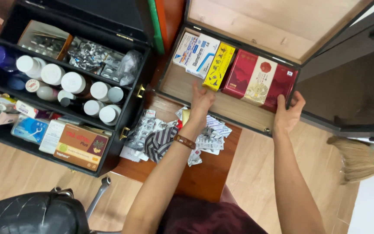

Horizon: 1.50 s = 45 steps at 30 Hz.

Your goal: Organizing and sorting various medicines and health products into storage boxes.

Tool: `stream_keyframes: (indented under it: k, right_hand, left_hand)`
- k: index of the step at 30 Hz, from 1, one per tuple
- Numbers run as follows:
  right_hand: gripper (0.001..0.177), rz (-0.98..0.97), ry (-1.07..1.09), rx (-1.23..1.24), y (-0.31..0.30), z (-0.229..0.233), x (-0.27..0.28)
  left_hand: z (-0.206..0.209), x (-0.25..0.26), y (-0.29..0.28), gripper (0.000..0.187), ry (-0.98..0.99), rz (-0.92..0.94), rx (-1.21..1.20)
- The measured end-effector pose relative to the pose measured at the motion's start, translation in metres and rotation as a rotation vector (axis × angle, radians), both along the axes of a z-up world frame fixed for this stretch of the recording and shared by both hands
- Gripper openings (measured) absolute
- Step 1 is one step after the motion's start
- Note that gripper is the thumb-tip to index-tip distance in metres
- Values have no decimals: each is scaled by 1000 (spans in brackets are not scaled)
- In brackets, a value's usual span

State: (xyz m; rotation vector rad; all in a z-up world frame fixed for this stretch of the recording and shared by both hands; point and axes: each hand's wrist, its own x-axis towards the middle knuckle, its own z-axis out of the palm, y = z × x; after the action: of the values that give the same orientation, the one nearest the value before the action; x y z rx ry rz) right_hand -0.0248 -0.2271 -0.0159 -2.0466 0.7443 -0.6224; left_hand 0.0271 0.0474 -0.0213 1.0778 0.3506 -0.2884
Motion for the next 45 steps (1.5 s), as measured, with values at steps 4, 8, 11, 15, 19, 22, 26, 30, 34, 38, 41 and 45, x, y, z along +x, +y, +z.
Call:
stream_keyframes:
  k: [4,8,11,15,19,22,26,30,34,38,41,45]
  right_hand:
    - [40,7,-156,-73,2,4,-12]
    - [20,42,-253,-157,42,50,-31]
    - [12,142,-224,-29,94,92,-56]
    - [12,428,-160,126,158,107,-93]
    - [12,509,-70,44,208,98,-117]
    - [15,562,46,1,236,104,-117]
    - [43,701,-7,-298,256,113,-98]
    - [65,793,-74,-518,261,106,-75]
    - [65,850,-13,-573,255,99,-69]
    - [73,903,18,-630,263,114,-58]
    - [70,924,92,-660,267,122,-52]
    - [64,973,78,-608,265,117,-42]
  left_hand:
    - [41,-14,45,94,-22,1,-41]
    - [108,-56,104,63,-187,-40,99]
    - [129,-96,139,47,-287,-29,322]
    - [127,-152,170,42,-458,-52,949]
    - [127,-171,176,56,-517,-111,1248]
    - [123,-172,174,77,-530,-168,1328]
    - [80,-173,173,73,-588,-230,1506]
    - [59,-171,173,52,-673,-174,1594]
    - [100,-173,177,51,-701,-131,1484]
    - [121,-172,178,51,-686,-92,1331]
    - [115,-172,178,48,-657,-79,1274]
    - [118,-168,178,39,-638,-15,1217]
